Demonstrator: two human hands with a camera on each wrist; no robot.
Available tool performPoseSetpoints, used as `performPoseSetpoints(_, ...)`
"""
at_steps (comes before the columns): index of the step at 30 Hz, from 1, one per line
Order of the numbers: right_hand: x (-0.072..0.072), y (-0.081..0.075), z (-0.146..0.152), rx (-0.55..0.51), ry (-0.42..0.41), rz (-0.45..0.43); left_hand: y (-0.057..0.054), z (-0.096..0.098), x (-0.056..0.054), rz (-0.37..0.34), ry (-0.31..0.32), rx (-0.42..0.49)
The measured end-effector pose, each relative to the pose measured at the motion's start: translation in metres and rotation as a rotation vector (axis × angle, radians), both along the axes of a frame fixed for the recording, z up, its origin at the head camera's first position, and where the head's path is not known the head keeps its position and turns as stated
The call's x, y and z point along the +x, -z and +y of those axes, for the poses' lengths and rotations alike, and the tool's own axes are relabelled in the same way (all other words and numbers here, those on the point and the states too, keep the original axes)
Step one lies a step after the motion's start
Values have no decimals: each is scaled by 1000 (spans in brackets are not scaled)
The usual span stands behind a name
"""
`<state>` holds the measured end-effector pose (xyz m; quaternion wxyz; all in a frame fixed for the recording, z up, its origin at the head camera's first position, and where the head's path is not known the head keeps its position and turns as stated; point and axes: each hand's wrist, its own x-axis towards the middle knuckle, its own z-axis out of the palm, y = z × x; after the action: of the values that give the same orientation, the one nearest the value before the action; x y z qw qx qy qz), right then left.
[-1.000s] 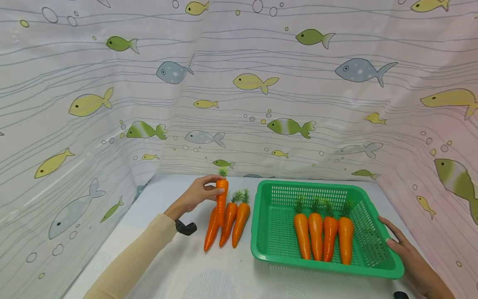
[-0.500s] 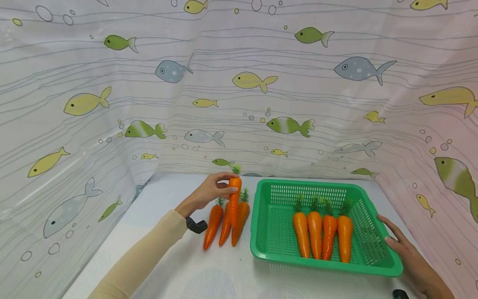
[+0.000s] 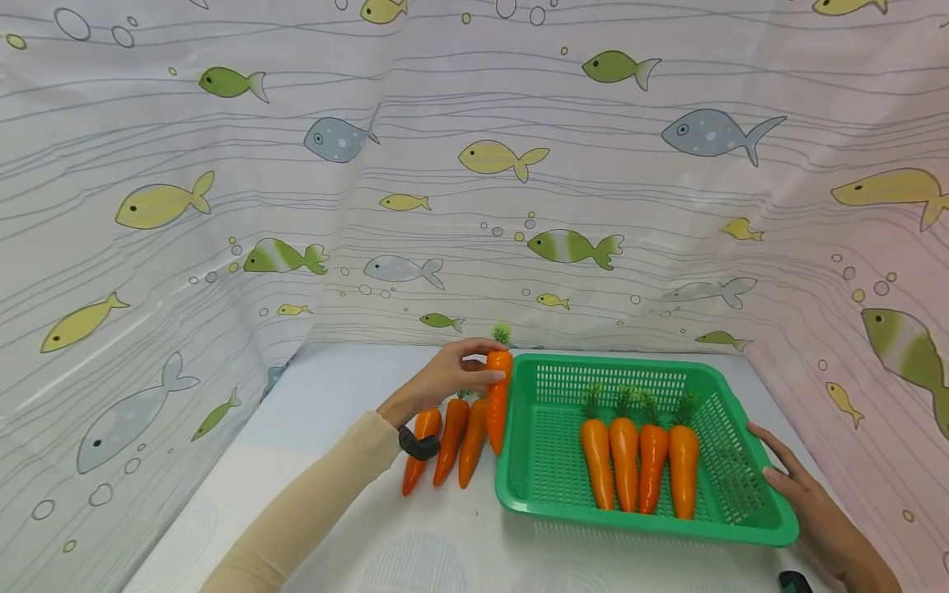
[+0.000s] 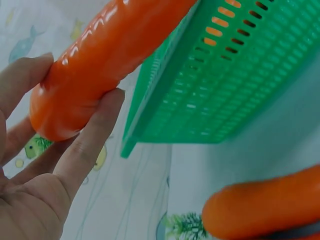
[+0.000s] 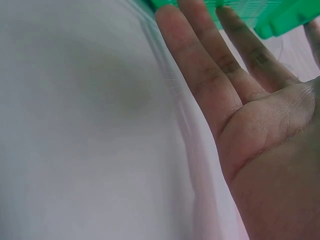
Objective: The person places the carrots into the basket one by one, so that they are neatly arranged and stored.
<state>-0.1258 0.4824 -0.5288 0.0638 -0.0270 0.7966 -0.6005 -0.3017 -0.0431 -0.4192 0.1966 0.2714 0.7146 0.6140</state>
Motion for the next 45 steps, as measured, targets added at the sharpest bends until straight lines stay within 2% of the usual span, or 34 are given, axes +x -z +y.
performPoseSetpoints(8,0,0,-2,32,-4,33,2,24,3,-7,54,-1)
performPoseSetpoints(13,0,0,-3,59,3,36,2,40,7,-21,65,-16)
performPoseSetpoints(19,1,0,-3,57,21,-6,1,63,8,-32,85,-30)
performPoseSetpoints(27,0,-1,-4,86,30,22,4,88,9,-69,96,-46)
performPoseSetpoints(31,0,0,-3,83,31,35,6,97,8,-83,91,-77)
performPoseSetpoints(39,-1,1,-1,85,43,23,7,113,8,-121,31,-163)
performPoseSetpoints(45,0,3,1,96,35,33,16,123,6,-172,39,-163)
